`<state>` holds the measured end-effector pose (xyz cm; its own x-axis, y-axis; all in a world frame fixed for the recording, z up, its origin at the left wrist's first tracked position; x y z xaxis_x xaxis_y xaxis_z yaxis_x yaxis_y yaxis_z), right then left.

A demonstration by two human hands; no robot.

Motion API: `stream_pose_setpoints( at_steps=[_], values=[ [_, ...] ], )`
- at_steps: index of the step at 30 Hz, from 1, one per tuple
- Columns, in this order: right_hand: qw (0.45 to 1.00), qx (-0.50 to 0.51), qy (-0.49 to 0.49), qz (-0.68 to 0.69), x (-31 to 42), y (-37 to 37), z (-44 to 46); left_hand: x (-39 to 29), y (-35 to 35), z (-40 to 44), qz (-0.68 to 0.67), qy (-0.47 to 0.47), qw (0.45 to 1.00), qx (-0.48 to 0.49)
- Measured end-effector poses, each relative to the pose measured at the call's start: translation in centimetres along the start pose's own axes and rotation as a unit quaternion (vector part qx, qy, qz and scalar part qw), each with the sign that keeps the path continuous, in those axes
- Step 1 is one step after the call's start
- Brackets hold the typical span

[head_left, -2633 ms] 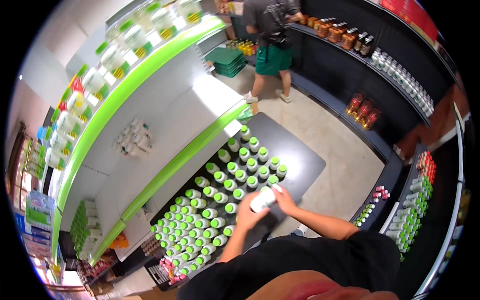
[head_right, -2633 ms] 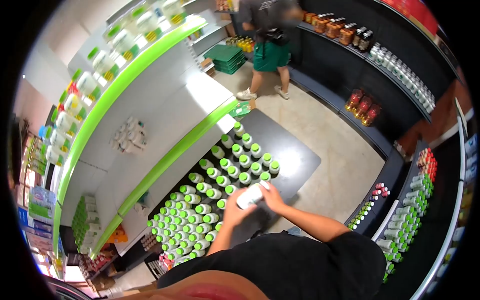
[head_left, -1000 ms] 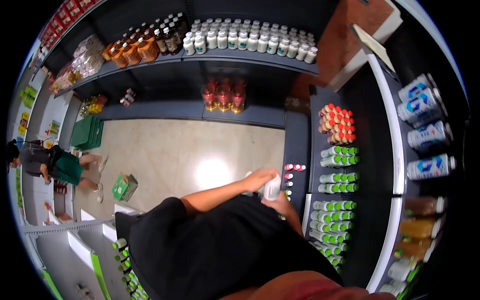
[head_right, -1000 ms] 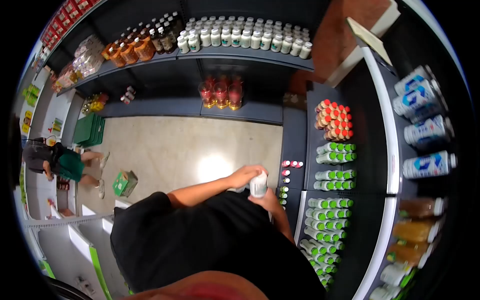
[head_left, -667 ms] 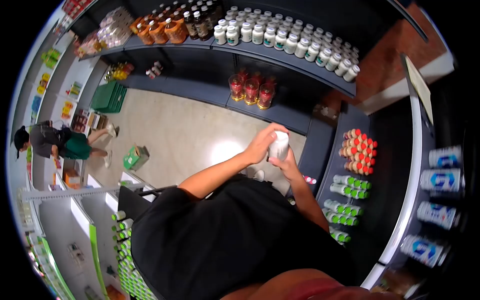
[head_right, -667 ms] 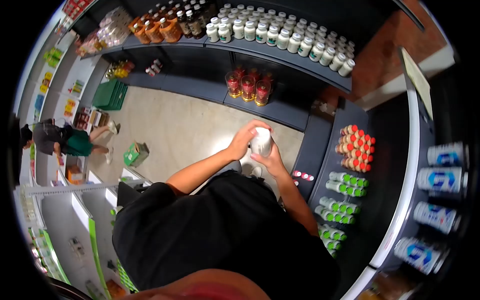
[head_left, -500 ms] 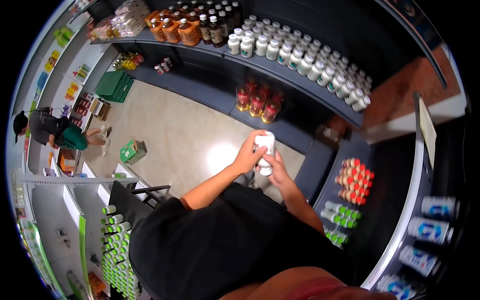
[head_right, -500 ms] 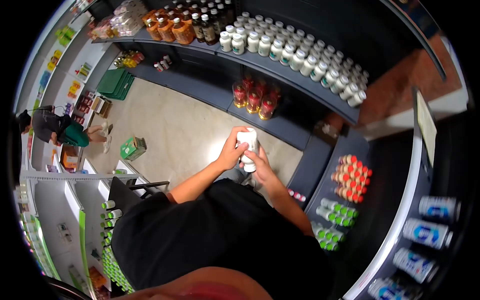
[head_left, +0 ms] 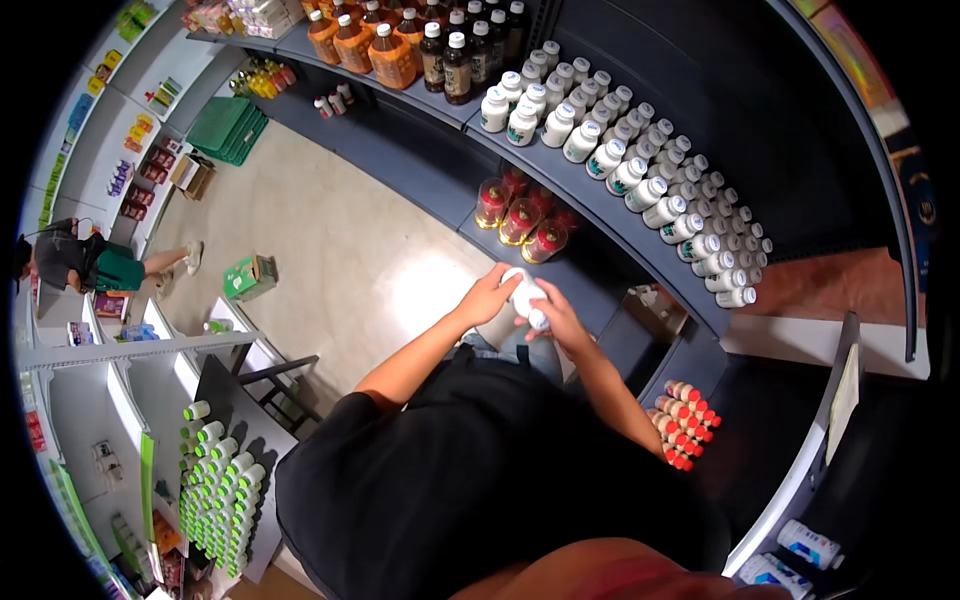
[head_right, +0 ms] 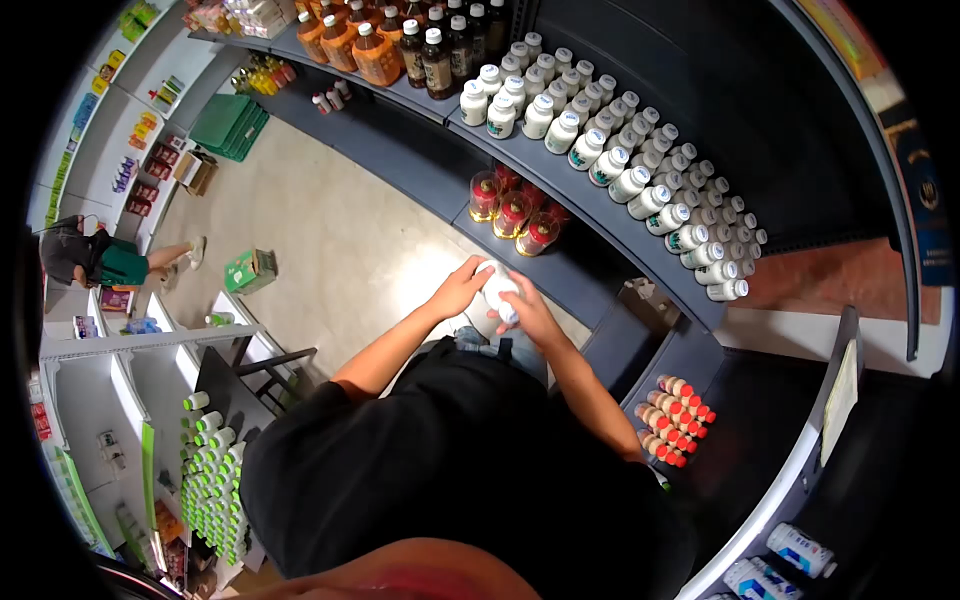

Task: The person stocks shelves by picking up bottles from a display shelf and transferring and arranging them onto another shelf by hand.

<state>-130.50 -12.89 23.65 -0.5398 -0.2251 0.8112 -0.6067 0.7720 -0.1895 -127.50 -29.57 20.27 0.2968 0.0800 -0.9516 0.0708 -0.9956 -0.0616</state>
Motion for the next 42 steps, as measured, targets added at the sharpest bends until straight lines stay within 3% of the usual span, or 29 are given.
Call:
stream_pose_setpoints(
  at_steps=[6, 8, 11, 13, 15, 20, 23, 24, 27, 30, 37, 42],
  values=[
    [0.993, -0.074, 0.004, 0.088, 2.8, 1.9, 3.8, -1.8, -0.8, 5.6, -0.102, -0.046, 0.993, -0.029],
    [0.992, -0.050, -0.018, 0.117, 2.2, 3.7, 6.5, -2.3, -0.6, 7.8, -0.128, -0.063, 0.990, -0.021],
    [0.983, 0.018, -0.049, 0.176, 2.6, 6.1, 10.4, -3.3, -0.2, 10.0, 0.000, -0.104, 0.994, -0.035],
    [0.981, 0.004, -0.087, 0.171, 4.9, 7.2, 12.2, -5.0, -0.6, 10.9, -0.030, -0.093, 0.995, -0.034],
    [0.983, 0.025, -0.066, 0.170, 7.2, 8.2, 14.1, -6.2, -0.8, 12.2, 0.126, -0.181, 0.973, -0.074],
    [0.978, 0.057, -0.058, 0.193, 10.6, 9.8, 19.2, -10.4, -1.2, 14.9, 0.133, -0.152, 0.977, -0.073],
    [0.972, 0.087, -0.026, 0.216, 11.3, 10.6, 22.6, -10.6, -1.5, 17.2, 0.221, -0.162, 0.954, -0.120],
    [0.971, 0.083, -0.020, 0.222, 11.2, 10.8, 23.6, -11.1, -1.7, 17.9, 0.246, -0.219, 0.930, -0.163],
    [0.973, 0.082, -0.066, 0.206, 11.4, 12.5, 24.9, -10.6, -1.4, 20.2, 0.229, -0.149, 0.948, -0.164],
    [0.966, 0.099, -0.106, 0.214, 13.4, 11.7, 24.5, -12.7, -1.5, 20.9, 0.320, -0.144, 0.908, -0.229],
    [0.977, 0.082, -0.097, 0.172, 16.1, 11.8, 24.0, -13.7, -0.1, 22.4, 0.366, -0.136, 0.875, -0.287],
    [0.984, 0.118, -0.034, 0.129, 17.7, 12.0, 25.3, -14.0, 1.2, 23.5, 0.371, -0.094, 0.867, -0.320]
  ],
)
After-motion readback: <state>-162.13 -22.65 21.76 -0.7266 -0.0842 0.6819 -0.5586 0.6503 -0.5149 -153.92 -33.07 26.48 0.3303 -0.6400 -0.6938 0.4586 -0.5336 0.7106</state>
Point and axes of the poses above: each hand's wrist, its own z-axis towards the middle knuckle, its own y-axis out of the back of the hand, x = y × z, the point moved 4 cm from there along z, towards the middle knuckle, and after that the axes turned 7 degrees about -z, right-handed, at the moved point
